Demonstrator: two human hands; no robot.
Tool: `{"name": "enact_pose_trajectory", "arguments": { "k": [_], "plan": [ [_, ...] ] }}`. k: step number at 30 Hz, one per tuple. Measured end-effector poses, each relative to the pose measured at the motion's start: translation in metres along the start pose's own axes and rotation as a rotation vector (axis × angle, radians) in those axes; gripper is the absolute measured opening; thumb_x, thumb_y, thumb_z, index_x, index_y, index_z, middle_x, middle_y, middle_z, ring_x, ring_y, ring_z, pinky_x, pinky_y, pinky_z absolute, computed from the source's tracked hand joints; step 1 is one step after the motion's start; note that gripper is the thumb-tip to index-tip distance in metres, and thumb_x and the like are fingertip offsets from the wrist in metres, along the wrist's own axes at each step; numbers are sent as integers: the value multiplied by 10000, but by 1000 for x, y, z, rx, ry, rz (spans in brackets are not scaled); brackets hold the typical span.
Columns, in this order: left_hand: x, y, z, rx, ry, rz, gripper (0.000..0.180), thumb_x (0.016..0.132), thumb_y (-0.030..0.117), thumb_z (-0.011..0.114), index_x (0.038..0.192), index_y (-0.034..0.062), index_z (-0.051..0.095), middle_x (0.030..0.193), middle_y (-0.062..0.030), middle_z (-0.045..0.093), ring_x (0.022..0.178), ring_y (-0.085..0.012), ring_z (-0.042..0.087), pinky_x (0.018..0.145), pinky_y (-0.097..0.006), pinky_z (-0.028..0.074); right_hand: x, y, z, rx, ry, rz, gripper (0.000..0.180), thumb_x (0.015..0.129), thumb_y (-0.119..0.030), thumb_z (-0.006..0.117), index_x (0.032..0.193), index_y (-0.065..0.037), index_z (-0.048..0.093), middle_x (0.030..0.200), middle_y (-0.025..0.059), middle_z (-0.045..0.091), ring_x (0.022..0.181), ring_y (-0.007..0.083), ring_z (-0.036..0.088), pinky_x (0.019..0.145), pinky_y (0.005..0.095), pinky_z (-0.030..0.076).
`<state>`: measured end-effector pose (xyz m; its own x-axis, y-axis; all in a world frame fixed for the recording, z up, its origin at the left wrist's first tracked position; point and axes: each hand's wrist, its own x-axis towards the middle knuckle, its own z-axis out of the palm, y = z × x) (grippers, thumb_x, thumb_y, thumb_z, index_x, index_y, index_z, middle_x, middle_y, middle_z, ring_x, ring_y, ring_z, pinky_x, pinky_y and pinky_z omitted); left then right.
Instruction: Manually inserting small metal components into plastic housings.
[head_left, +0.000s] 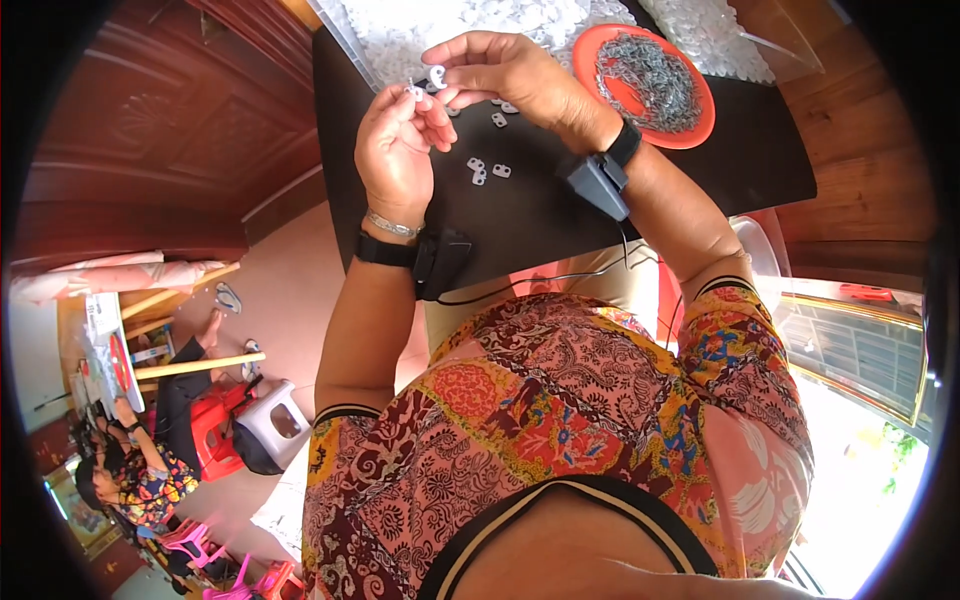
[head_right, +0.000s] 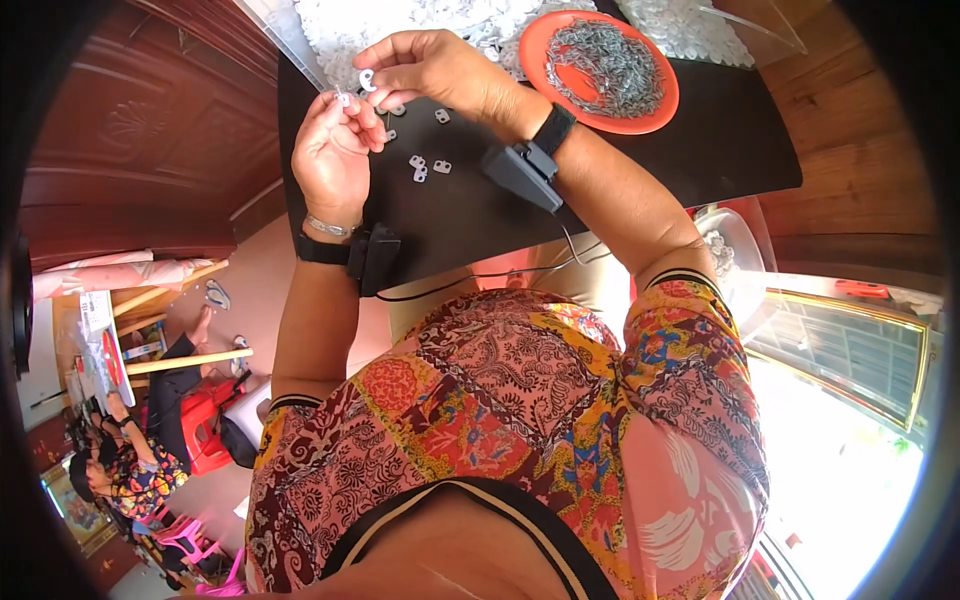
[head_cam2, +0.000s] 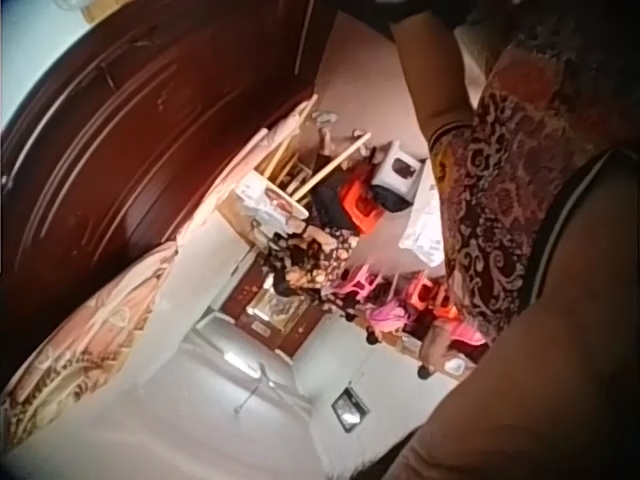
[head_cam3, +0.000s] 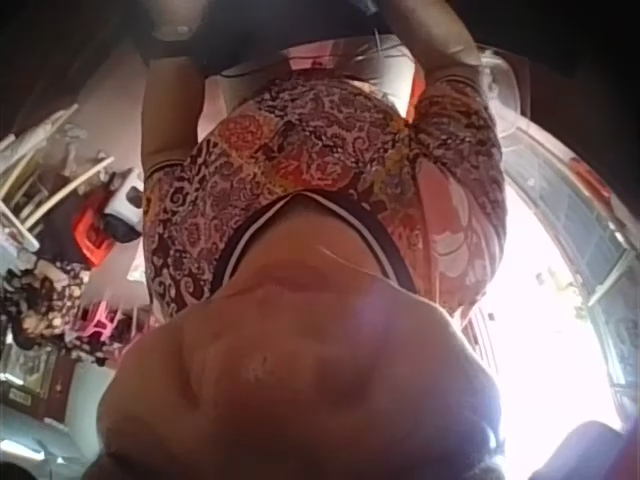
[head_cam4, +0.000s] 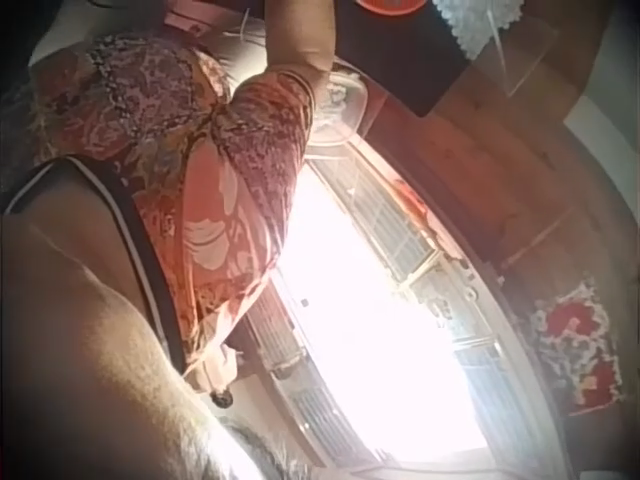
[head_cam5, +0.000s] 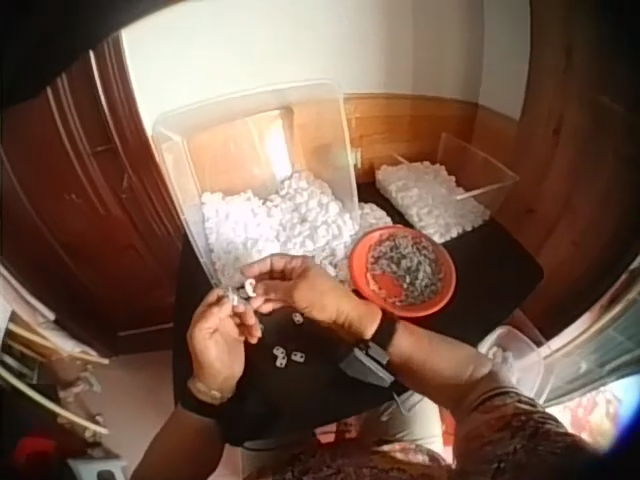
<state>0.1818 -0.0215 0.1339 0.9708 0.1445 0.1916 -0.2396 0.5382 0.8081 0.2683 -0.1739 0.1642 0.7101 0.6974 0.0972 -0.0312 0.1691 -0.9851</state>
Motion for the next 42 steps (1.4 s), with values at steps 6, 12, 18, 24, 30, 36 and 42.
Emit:
{"name": "enact_pose_trajectory", "arguments": {
  "k": [6, 12, 18, 24, 30, 36, 42],
  "plan": [
    [-7, 10, 10, 11, -7, 23, 194, 916, 183, 433, 842, 24, 515, 729, -120, 597, 587, -192, 551, 554, -275, 430, -7, 13, 9, -53, -40, -173, 262, 908, -47, 566, 1163, -21, 621, 973, 49, 666, 854, 105, 615, 804, 256, 507],
    [-9, 11, 9, -8, -27, 43, 196, 921, 182, 430, 845, 22, 514, 749, -129, 604, 588, -192, 545, 557, -278, 426, -11, 12, 5, -89, -59, -157, 205, 901, -54, 582, 1094, -13, 639, 911, 45, 669, 817, 95, 620, 768, 250, 515],
    [-11, 11, 8, 61, 11, 63, 190, 918, 170, 449, 859, 14, 540, 774, -121, 616, 602, -177, 554, 558, -266, 418, -12, 9, -2, -64, -27, 31, 167, 881, -134, 634, 999, -17, 647, 867, 54, 673, 761, 112, 645, 718, 236, 531],
    [-14, 1, 17, 284, 132, 34, 173, 891, 160, 527, 863, 1, 587, 763, -77, 622, 565, -121, 547, 523, -221, 395, -12, 9, -5, 74, 75, 28, 187, 887, -155, 632, 1014, -18, 640, 895, 68, 689, 783, 125, 663, 701, 226, 530],
    [-14, -1, 16, 351, 191, -49, 140, 869, 136, 555, 815, 15, 599, 685, -38, 584, 515, -92, 513, 475, -201, 367, -13, 9, -2, 39, 92, 19, 195, 891, -158, 627, 1028, -20, 635, 907, 71, 691, 791, 126, 666, 706, 227, 531],
    [-14, -2, 16, 386, 155, -27, 141, 864, 134, 559, 792, 18, 598, 659, -21, 559, 506, -77, 498, 465, -192, 353, -13, 11, 0, 35, 98, 30, 203, 892, -163, 626, 1033, -16, 637, 898, 63, 689, 783, 113, 663, 705, 215, 530],
    [-14, -3, 15, 409, 150, -19, 146, 863, 139, 560, 787, 20, 597, 655, -17, 553, 502, -73, 490, 462, -192, 347, -14, 12, 3, 3, 121, 3, 197, 891, -158, 627, 1029, -19, 642, 883, 52, 685, 770, 104, 656, 706, 207, 526]
  ]
}}
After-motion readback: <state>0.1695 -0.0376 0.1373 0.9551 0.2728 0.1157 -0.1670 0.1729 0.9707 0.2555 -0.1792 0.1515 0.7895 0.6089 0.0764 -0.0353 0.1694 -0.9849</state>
